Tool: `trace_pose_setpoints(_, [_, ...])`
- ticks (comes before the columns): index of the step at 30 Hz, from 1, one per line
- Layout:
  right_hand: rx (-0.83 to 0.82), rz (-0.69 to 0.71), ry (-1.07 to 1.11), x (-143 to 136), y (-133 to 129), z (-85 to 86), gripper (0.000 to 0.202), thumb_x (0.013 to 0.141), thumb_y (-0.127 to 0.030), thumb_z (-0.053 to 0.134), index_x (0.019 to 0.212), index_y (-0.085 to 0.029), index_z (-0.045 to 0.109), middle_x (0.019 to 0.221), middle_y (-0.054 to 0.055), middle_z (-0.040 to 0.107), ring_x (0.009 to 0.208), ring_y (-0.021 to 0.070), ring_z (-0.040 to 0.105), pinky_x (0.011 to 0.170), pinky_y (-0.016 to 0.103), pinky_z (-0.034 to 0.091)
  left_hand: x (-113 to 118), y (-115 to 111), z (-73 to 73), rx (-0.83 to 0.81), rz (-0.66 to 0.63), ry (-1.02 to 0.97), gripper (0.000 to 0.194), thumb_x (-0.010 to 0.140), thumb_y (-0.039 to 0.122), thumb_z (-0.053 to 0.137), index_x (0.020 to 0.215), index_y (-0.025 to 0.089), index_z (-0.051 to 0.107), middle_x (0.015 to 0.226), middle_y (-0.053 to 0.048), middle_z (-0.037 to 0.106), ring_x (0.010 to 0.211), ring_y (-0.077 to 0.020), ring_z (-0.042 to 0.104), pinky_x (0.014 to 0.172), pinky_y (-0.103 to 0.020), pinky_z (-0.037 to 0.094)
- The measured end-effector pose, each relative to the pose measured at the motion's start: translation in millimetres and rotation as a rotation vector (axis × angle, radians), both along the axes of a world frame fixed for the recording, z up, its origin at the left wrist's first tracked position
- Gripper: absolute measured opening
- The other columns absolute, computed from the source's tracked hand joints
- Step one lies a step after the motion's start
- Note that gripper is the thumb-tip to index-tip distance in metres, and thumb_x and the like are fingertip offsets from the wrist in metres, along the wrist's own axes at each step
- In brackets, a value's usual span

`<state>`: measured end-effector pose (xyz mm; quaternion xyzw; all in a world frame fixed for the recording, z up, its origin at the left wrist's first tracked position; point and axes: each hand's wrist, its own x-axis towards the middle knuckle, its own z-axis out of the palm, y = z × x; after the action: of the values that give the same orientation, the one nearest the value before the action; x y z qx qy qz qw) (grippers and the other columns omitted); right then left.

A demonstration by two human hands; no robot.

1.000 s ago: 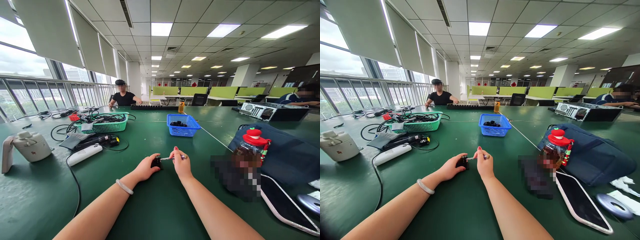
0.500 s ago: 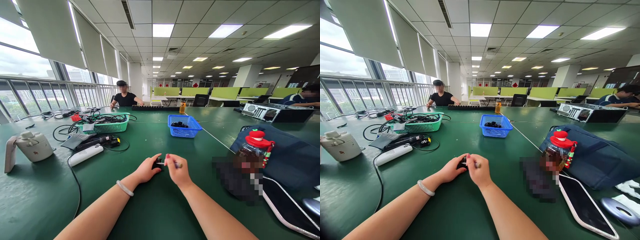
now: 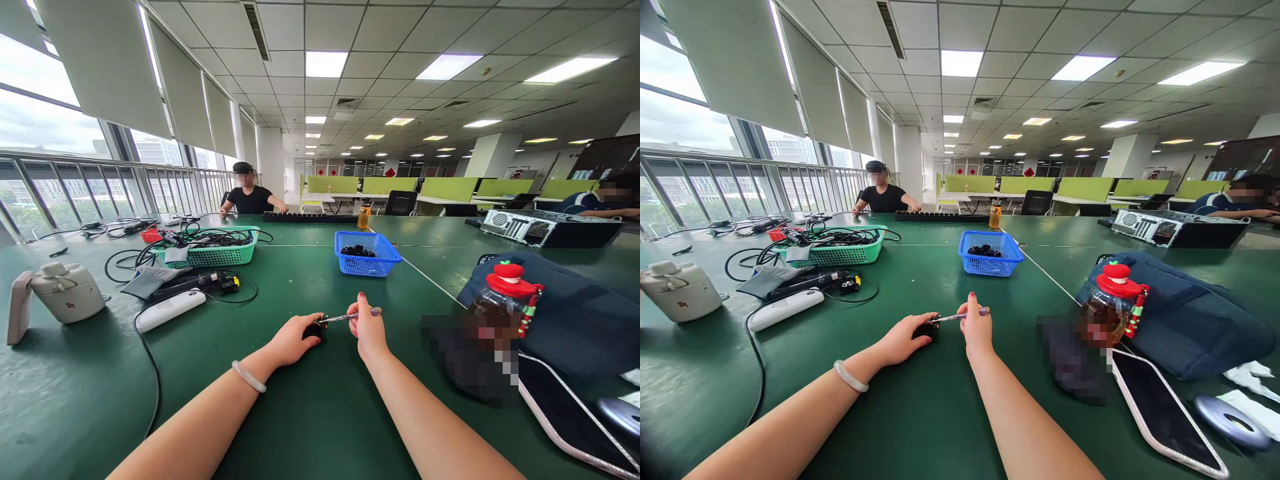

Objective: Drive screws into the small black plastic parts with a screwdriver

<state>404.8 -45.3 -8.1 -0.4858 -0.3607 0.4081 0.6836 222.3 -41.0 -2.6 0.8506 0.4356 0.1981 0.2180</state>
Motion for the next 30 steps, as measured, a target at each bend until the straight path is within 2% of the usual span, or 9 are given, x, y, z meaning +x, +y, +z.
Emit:
trace_pose_setpoints(3, [-0.084,-0.038,0.113,2,4,-2.1,0.051,0.079,-0.06,0.051,0.048,-0.02,0.047,0.033,-0.009,0.027,0.029,0.006,0.024,0.033,0.021,0.016,0,2,-1.4,0.033,-0.026,0.045,0.046,0.082,0.029,0.057,0.128,0.021,0.056,0.117,-0.007,0.064,0.107,-0.0248,0.056,0.096,-0.037,0.042])
trace_pose_setpoints(6, [-0.099,-0.073,0.078,6,2,2.0,0.051,0.079,-0.062,0.051,0.051,-0.02,0.048,0.035,-0.009,0.029,0.03,0.0062,0.025,0.034,0.021,0.018,-1,2,-3.0,0.038,-0.019,0.059,0.046,0.083,0.03,0.057,0.128,0.022,0.056,0.116,-0.007,0.064,0.105,-0.0244,0.056,0.095,-0.036,0.042])
trace_pose_setpoints(9, [0.048,-0.057,-0.254,12,-7,13.9,0.046,0.079,-0.059,0.056,0.057,-0.019,0.055,0.041,-0.006,0.039,0.036,0.0087,0.036,0.038,0.022,0.027,-1,2,-4.8,0.024,-0.006,0.036,0.051,0.082,0.029,0.057,0.133,0.023,0.051,0.119,-0.006,0.064,0.109,-0.0243,0.055,0.098,-0.037,0.041])
trace_pose_setpoints(12, [0.335,0.051,-0.647,14,-20,29.8,0.029,0.079,-0.048,0.062,0.077,-0.018,0.066,0.07,0.002,0.062,0.06,0.0146,0.055,0.055,0.024,0.042,-2,1,-5.6,-0.005,0.02,-0.003,0.055,0.08,0.028,0.059,0.134,0.023,0.049,0.119,-0.006,0.064,0.109,-0.0244,0.056,0.099,-0.038,0.041])
trace_pose_setpoints(14, [0.468,0.095,-0.797,13,-29,38.2,0.022,0.083,-0.04,0.059,0.09,-0.02,0.067,0.083,0.005,0.065,0.069,0.0164,0.058,0.063,0.026,0.045,-2,0,-5.3,-0.029,0.036,-0.047,0.061,0.078,0.026,0.061,0.137,0.024,0.045,0.118,-0.005,0.065,0.11,-0.024,0.057,0.1,-0.039,0.04])
trace_pose_setpoints(16, [0.527,0.118,-0.868,10,-34,42.1,0.02,0.087,-0.037,0.055,0.094,-0.021,0.066,0.086,0.005,0.065,0.071,0.0167,0.058,0.065,0.027,0.045,-2,-1,-4.3,-0.055,0.051,-0.107,0.069,0.076,0.024,0.063,0.141,0.026,0.039,0.117,-0.003,0.066,0.11,-0.0225,0.057,0.101,-0.038,0.039])
trace_pose_setpoints(22, [0.335,0.168,-0.844,3,-29,29.3,0.02,0.09,-0.038,0.046,0.079,-0.022,0.052,0.055,-0.005,0.047,0.047,0.0123,0.044,0.048,0.023,0.035,-3,-3,-2.0,-0.112,0.05,-0.184,0.085,0.066,0.022,0.07,0.143,0.025,0.033,0.113,-0.004,0.067,0.104,-0.0222,0.061,0.098,-0.036,0.043])
trace_pose_setpoints(27, [0.247,0.194,-0.936,-3,-23,20.2,0.014,0.083,-0.035,0.054,0.076,-0.023,0.05,0.054,-0.006,0.047,0.047,0.0125,0.044,0.047,0.023,0.033,-4,-3,-3.8,-0.089,0.026,-0.162,0.078,0.066,0.02,0.069,0.139,0.025,0.041,0.112,-0.004,0.067,0.104,-0.0232,0.061,0.097,-0.037,0.044])
trace_pose_setpoints(30, [0.273,0.17,-0.938,-5,-23,21.2,0.014,0.077,-0.032,0.059,0.07,-0.022,0.053,0.063,-0.003,0.055,0.052,0.0124,0.048,0.051,0.024,0.038,-3,-3,-3.2,-0.059,0.033,-0.115,0.069,0.068,0.021,0.068,0.133,0.024,0.049,0.113,-0.005,0.067,0.105,-0.0239,0.06,0.096,-0.037,0.044])
